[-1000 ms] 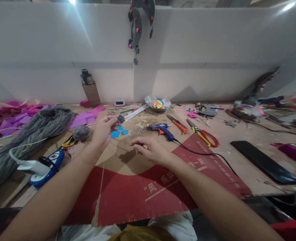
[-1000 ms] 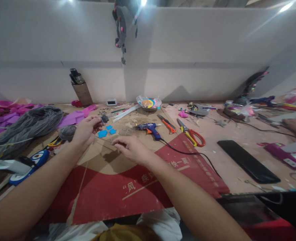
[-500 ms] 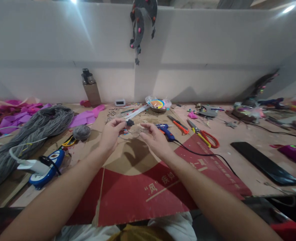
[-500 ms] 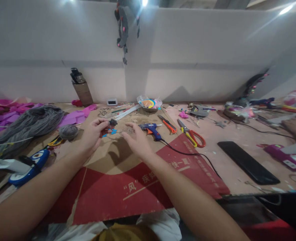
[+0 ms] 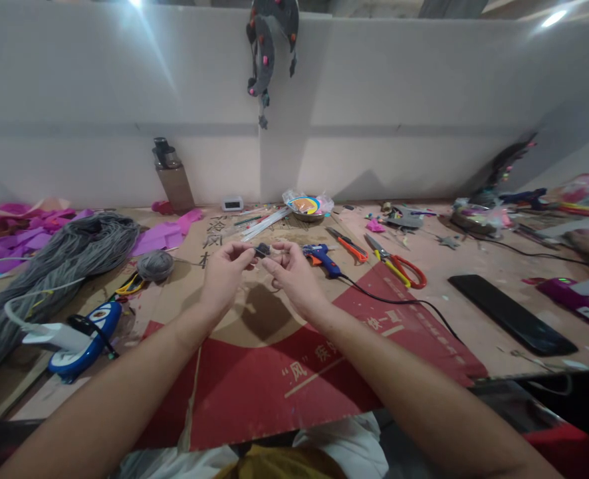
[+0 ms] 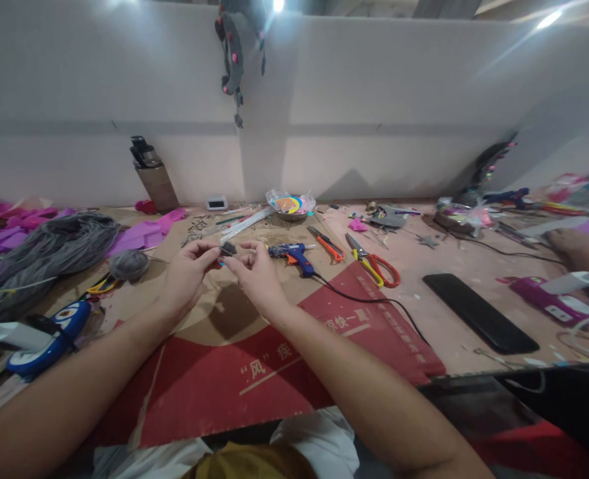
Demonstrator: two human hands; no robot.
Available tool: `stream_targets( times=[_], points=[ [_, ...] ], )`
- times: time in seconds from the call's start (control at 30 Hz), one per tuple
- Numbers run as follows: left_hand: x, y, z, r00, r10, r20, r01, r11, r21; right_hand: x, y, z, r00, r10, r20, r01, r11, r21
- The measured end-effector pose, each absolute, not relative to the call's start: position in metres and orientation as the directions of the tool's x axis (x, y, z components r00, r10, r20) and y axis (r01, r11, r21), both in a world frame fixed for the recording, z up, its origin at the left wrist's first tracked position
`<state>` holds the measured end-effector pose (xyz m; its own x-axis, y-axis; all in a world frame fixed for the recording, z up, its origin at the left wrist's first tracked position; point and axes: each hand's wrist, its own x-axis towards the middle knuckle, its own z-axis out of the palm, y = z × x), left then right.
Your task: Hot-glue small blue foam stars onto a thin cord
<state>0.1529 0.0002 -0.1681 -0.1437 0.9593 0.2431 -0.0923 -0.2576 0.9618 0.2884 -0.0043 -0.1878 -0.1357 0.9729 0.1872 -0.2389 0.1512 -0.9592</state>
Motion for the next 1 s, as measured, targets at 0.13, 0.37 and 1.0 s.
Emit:
stream_targets(
  times=[0.13, 0.37, 1.0],
  points=[
    [0.159, -0.003, -0.166, -0.089, 0.995, 0.038, -0.343, -0.066, 0.937, 0.293, -0.003, -0.185, -0.015, 0.961, 0.275, -0.056, 0.274, -0.96],
    [0.163, -0.007, -0.167, -0.038, 0.997, -0.061, -0.447, 0.037, 0.894, 0.297, -0.005, -0.184, 0.079, 0.896, 0.437, 0.136, 0.424, -0.895],
    [0.139, 0.018, -0.18, -0.135, 0.989, -0.066, -0.615, -0.031, 0.788, 0.302, -0.007, -0.2, -0.484, 0.689, 0.54, 0.359, 0.719, -0.595]
  ],
)
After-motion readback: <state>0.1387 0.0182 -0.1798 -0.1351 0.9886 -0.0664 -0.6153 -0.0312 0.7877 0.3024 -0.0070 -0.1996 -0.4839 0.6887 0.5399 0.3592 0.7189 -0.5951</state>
